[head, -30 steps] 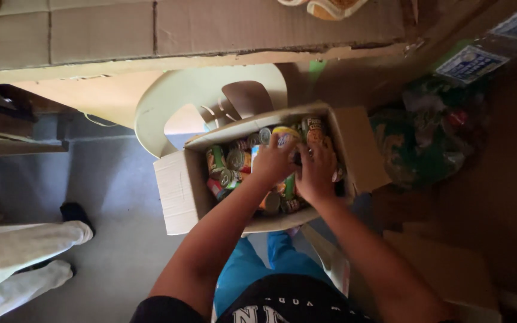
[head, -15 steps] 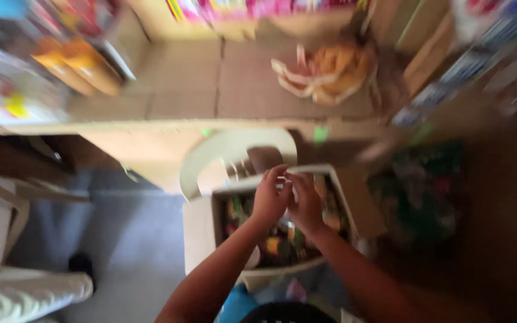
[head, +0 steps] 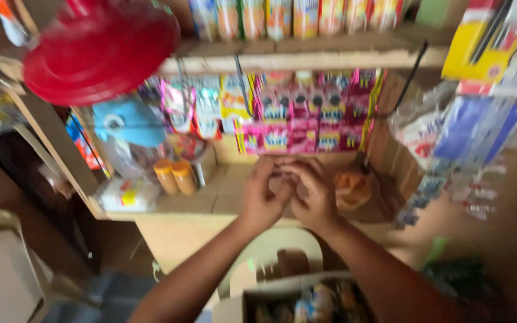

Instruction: Stocking and organizing canned goods on shelves from a cardboard box.

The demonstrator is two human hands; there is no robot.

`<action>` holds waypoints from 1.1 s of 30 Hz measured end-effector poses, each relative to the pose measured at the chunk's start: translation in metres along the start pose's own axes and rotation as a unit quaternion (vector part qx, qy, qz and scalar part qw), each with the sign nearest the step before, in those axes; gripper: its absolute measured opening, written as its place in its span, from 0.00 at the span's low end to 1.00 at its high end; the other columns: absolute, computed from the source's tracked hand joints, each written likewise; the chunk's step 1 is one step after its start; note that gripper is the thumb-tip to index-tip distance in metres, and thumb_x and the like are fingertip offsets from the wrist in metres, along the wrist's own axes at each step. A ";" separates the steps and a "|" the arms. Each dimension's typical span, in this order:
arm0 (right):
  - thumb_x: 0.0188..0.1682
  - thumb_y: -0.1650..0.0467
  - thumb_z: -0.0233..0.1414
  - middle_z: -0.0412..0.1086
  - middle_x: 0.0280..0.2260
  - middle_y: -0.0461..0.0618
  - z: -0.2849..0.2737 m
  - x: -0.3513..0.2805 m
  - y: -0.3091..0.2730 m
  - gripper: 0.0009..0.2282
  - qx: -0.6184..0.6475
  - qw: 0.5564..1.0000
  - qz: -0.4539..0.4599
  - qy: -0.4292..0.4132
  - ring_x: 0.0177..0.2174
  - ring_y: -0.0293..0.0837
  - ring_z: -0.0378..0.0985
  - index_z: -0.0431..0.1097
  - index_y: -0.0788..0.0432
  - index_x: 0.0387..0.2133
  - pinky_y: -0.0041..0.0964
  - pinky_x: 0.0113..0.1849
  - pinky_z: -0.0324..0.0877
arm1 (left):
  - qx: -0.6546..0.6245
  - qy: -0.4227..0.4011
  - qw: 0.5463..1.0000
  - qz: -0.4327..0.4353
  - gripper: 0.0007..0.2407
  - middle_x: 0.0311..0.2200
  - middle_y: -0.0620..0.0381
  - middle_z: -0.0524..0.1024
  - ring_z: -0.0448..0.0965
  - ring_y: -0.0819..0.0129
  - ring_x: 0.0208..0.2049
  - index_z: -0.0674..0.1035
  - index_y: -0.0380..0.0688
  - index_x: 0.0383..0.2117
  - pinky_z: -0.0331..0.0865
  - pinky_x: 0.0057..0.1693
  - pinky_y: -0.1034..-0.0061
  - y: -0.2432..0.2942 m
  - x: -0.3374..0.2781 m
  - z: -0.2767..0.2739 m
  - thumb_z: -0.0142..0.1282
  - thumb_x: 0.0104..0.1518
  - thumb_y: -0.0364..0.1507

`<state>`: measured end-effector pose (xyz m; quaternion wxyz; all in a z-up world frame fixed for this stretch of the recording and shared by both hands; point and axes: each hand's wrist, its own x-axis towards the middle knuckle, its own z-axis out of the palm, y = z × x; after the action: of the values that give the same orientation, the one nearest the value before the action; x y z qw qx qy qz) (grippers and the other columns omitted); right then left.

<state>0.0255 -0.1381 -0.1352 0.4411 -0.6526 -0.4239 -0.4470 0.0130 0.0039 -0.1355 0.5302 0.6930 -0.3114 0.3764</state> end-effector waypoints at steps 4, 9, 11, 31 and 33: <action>0.42 0.81 0.55 0.71 0.41 0.57 -0.006 0.083 -0.020 0.17 -0.019 0.998 -0.058 0.000 0.40 0.50 0.78 0.71 0.62 0.46 0.39 0.41 0.73 | 0.062 -0.004 0.989 0.135 0.13 0.45 0.48 0.78 0.81 0.59 0.49 0.77 0.38 0.50 0.75 0.54 0.71 0.026 0.075 -0.037 0.57 0.58 0.21; 0.47 0.80 0.56 0.71 0.40 0.54 0.000 0.182 0.007 0.13 -0.071 0.985 -0.160 -0.003 0.41 0.50 0.79 0.71 0.63 0.46 0.41 0.43 0.74 | 0.060 0.008 0.986 0.155 0.14 0.44 0.49 0.78 0.82 0.61 0.47 0.74 0.38 0.51 0.76 0.52 0.71 0.028 0.176 -0.067 0.56 0.60 0.24; 0.49 0.79 0.56 0.71 0.41 0.54 0.007 0.220 0.024 0.12 -0.078 0.981 -0.179 -0.006 0.41 0.50 0.79 0.71 0.63 0.46 0.41 0.43 0.74 | 0.062 0.018 0.988 0.142 0.14 0.43 0.50 0.78 0.82 0.61 0.46 0.73 0.39 0.51 0.77 0.50 0.71 0.017 0.219 -0.076 0.56 0.59 0.25; 0.44 0.68 0.61 0.77 0.41 0.58 0.111 0.353 0.225 0.17 -0.168 0.986 0.012 0.018 0.40 0.52 0.81 0.73 0.62 0.46 0.46 0.42 0.74 | 0.324 0.071 0.927 -0.173 0.47 0.58 0.24 0.64 0.71 0.34 0.57 0.42 0.37 0.68 0.68 0.61 0.57 -0.186 0.433 -0.116 0.64 0.48 0.41; 0.43 0.68 0.61 0.77 0.41 0.58 0.112 0.355 0.231 0.17 -0.160 0.987 0.032 0.000 0.39 0.51 0.82 0.73 0.61 0.45 0.45 0.42 0.74 | 0.328 0.057 0.926 -0.175 0.47 0.57 0.26 0.68 0.73 0.36 0.56 0.41 0.36 0.68 0.68 0.61 0.57 -0.195 0.441 -0.114 0.64 0.49 0.41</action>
<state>0.3536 -0.0325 0.1359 0.3451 -0.7278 -0.3257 -0.4951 0.3837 0.1476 0.1603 0.3474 0.8491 -0.0129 0.3978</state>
